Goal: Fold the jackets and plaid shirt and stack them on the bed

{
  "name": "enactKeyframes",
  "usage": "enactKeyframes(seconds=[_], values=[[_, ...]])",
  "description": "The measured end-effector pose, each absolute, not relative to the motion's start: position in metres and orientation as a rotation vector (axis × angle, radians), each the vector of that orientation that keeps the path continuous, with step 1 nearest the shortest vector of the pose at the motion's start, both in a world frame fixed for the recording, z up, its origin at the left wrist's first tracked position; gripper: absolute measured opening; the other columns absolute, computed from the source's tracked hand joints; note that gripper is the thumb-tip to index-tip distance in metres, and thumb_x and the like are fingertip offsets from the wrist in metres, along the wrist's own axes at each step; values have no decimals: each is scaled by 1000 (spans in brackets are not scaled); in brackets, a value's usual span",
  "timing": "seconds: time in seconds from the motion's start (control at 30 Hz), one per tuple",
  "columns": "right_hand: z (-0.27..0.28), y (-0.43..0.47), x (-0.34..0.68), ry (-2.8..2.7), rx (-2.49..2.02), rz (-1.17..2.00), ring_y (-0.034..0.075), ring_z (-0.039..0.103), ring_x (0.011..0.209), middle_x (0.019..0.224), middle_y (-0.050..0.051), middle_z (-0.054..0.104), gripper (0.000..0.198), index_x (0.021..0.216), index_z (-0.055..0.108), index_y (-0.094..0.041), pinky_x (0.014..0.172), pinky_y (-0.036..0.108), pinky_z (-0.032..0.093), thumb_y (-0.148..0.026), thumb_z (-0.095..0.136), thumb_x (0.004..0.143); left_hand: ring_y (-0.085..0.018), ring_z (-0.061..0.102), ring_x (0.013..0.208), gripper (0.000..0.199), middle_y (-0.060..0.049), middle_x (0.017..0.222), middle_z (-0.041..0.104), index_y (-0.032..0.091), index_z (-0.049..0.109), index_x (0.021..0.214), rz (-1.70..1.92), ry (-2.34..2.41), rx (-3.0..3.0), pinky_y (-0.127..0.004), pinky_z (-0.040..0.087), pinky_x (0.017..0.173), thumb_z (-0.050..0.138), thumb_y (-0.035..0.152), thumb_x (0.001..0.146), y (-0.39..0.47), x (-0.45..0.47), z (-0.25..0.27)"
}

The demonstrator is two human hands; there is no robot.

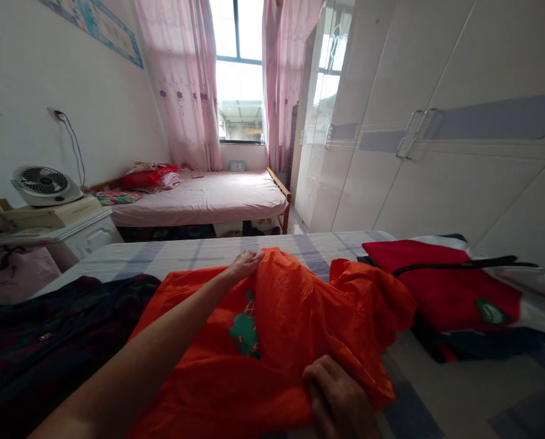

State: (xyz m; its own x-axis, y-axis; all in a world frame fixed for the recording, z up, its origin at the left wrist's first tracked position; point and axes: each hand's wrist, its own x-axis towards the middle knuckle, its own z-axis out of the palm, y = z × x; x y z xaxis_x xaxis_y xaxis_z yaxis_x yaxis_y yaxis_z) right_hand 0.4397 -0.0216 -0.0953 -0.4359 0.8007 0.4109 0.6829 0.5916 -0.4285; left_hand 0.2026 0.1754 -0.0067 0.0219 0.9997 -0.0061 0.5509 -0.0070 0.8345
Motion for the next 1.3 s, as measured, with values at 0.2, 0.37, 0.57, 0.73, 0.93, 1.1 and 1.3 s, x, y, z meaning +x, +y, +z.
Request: enactKeyframes(seconds=[0.2,0.37,0.57,0.73,0.93,1.1,1.3], values=[[-101,-15,446,-2320,-1145,234,13,60,77,83,1,59,19,88,51,-22,67,22,46,-7,43,83,-20,61,96,34,-8,115,59,15,56,116,966,1551,1374,-41,53,80,57,35,88,201,232,-22],[-97,-18,443,-2283,-1156,230,13,60,77,85,2,60,19,89,53,-22,68,23,46,-8,41,85,-16,63,80,33,-6,95,65,14,58,114,1131,1227,1339,-32,53,74,56,23,82,174,222,12],[-89,-25,438,-2175,-1211,237,14,63,78,88,4,64,21,89,59,-21,69,25,48,-10,41,86,-22,63,87,40,-2,87,67,23,68,103,1163,895,1358,-36,52,82,66,24,63,72,136,55],[-79,-28,435,-2225,-1228,200,18,65,88,100,7,67,23,96,62,-21,75,29,52,-13,43,87,-31,57,113,12,-7,106,69,21,71,75,917,1199,1501,-42,45,98,69,32,70,-9,79,18],[-58,-37,445,-2367,-1044,160,14,65,89,99,3,68,23,100,63,-24,76,24,51,-15,45,89,-28,65,102,47,-9,111,69,21,67,107,919,1677,1398,-39,53,87,58,55,76,-54,68,-10],[-54,-34,460,-2243,-1085,-348,24,58,105,108,8,66,27,112,60,-22,92,40,40,-20,52,86,-26,65,94,63,-8,118,65,25,58,126,704,1927,1761,-35,52,81,62,57,72,-68,84,-12],[-56,-17,470,-2245,-1284,-365,26,58,97,92,8,68,18,89,62,-20,87,43,38,-21,44,90,-24,66,87,55,-6,96,70,19,58,126,662,1889,1820,-33,49,81,52,41,76,-56,89,-29]])
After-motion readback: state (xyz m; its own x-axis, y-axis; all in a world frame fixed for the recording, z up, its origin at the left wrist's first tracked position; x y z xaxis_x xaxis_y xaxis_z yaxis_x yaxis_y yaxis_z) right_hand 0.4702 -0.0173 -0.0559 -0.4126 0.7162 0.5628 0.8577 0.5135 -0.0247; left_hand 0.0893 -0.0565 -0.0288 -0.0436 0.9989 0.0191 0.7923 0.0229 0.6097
